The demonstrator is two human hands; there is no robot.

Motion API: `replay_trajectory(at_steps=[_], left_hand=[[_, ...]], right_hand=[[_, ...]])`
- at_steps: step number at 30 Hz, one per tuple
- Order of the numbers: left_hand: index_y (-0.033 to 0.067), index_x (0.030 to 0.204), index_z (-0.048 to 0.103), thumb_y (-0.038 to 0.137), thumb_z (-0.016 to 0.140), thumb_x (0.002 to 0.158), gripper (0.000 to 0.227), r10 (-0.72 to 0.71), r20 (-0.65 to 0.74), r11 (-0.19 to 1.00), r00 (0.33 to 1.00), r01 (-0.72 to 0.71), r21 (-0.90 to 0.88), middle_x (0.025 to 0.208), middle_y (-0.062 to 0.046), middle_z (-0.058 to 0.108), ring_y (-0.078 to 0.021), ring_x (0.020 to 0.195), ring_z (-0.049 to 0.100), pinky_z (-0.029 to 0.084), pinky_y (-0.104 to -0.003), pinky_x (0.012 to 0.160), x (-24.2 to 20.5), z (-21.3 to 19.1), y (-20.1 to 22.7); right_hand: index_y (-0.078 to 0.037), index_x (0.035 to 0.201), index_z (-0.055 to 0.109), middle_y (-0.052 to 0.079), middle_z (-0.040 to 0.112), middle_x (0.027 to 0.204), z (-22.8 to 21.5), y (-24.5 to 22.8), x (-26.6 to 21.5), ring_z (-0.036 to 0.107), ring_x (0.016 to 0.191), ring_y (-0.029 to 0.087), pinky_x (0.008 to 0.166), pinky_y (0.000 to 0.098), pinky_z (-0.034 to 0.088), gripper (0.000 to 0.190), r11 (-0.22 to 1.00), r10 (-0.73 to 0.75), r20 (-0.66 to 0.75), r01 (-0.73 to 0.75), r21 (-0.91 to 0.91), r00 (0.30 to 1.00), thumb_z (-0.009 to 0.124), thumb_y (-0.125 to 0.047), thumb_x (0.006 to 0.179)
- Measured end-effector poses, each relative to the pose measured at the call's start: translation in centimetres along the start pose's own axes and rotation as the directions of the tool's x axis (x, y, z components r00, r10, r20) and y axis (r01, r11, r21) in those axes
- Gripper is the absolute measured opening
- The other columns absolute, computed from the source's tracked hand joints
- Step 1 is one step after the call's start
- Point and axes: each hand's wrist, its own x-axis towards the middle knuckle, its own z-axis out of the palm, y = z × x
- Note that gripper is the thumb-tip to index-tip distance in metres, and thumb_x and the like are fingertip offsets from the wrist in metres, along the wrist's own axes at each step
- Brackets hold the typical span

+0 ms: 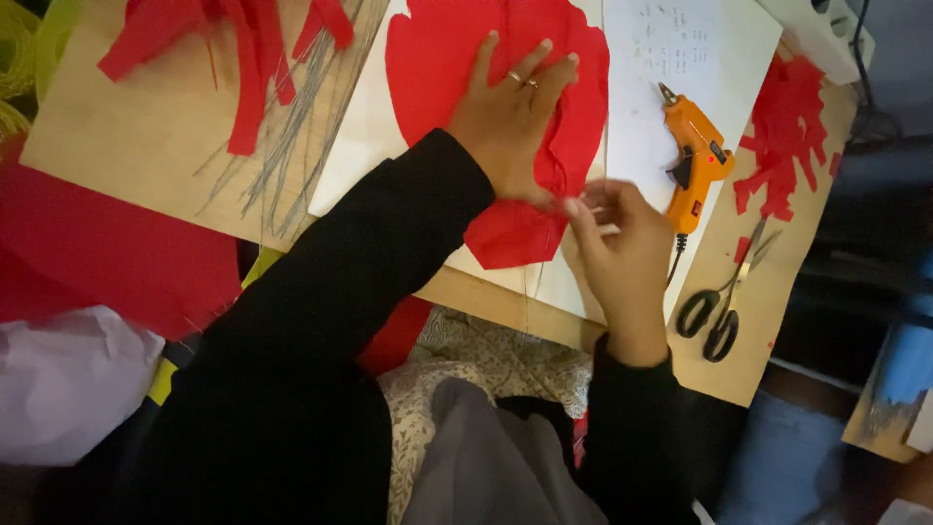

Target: Using a hot glue gun to attach structural wires to large red fabric petals for assembly.

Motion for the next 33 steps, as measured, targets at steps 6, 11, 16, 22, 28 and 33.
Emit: replay_trajectory(at_steps=[6, 11, 16, 22, 28, 33], left_hand=[[0.0026, 0.156, 0.015, 0.075, 0.088, 0.057, 0.143, -0.005, -0.049, 0.999, 0.999, 0.003, -0.039, 0.161, -0.011, 0.048, -0.0323, 0.156, 0.023, -0.003, -0.071, 0.118, 0.0, -0.2, -0.2], [0.0040, 0.159, 0.010, 0.098, 0.084, 0.053, 0.160, -0.029, 0.040, 1.000, 0.999, 0.028, 0.014, 0.167, -0.013, 0.037, -0.0315, 0.157, 0.019, -0.002, -0.070, 0.118, 0.1, -0.7, 0.1], [0.0026, 0.157, 0.013, 0.098, 0.087, 0.051, 0.161, -0.014, -0.011, 1.000, 1.000, 0.014, 0.010, 0.161, -0.012, 0.048, -0.0334, 0.156, 0.023, -0.001, -0.071, 0.118, 0.0, -0.4, 0.1], [0.0031, 0.158, 0.017, 0.099, 0.082, 0.049, 0.160, -0.025, 0.035, 1.000, 0.999, 0.025, 0.009, 0.169, -0.011, 0.032, -0.0337, 0.157, 0.020, -0.004, -0.073, 0.117, 0.1, -0.8, 0.2], [0.0037, 0.158, 0.030, 0.101, 0.080, 0.043, 0.158, -0.033, 0.033, 0.999, 0.999, 0.032, 0.027, 0.170, -0.010, 0.025, -0.0328, 0.157, 0.018, -0.009, -0.083, 0.111, -0.1, -1.2, 0.5], [0.0048, 0.158, 0.034, 0.101, 0.079, 0.042, 0.157, -0.056, 0.081, 0.998, 0.995, 0.053, 0.038, 0.171, -0.008, 0.018, -0.0295, 0.157, 0.013, -0.010, -0.087, 0.107, -0.1, -1.7, 0.6]], right_hand=[[-0.011, 0.101, 0.067, -0.002, 0.073, 0.081, 1.8, 0.6, 2.4, 0.068, 0.068, 0.016, 0.061, 0.0356, 0.048, 0.026, 0.962, -0.107, -0.087, 0.081, -0.261, 0.990, 0.083, -0.028, 0.092], [-0.006, 0.109, 0.081, 0.007, 0.073, 0.089, 0.9, 0.1, 1.3, 0.068, 0.077, 0.024, 0.066, 0.0400, 0.052, 0.025, 0.846, -0.315, -0.067, 0.248, -0.472, 0.947, 0.070, -0.007, 0.087], [-0.014, 0.105, 0.085, 0.003, 0.070, 0.090, 0.9, -0.3, 0.3, 0.064, 0.066, 0.026, 0.049, 0.0379, 0.045, 0.014, 0.747, -0.348, -0.065, 0.235, -0.622, 0.935, 0.075, -0.018, 0.096], [-0.018, 0.108, 0.083, 0.002, 0.069, 0.094, 1.3, 0.4, -0.5, 0.065, 0.069, 0.030, 0.045, 0.0447, 0.044, 0.016, 0.747, -0.256, 0.020, 0.210, -0.630, 0.967, 0.069, -0.020, 0.099], [-0.018, 0.112, 0.084, 0.002, 0.069, 0.093, 1.8, 1.4, -0.9, 0.063, 0.068, 0.029, 0.044, 0.0413, 0.041, 0.023, 0.705, -0.342, 0.058, 0.298, -0.643, 0.938, 0.069, -0.008, 0.096], [-0.014, 0.107, 0.082, 0.006, 0.068, 0.092, 1.8, 1.2, -0.8, 0.061, 0.062, 0.030, 0.044, 0.0407, 0.038, 0.026, 0.685, -0.401, 0.085, 0.360, -0.633, 0.912, 0.070, 0.000, 0.089]])
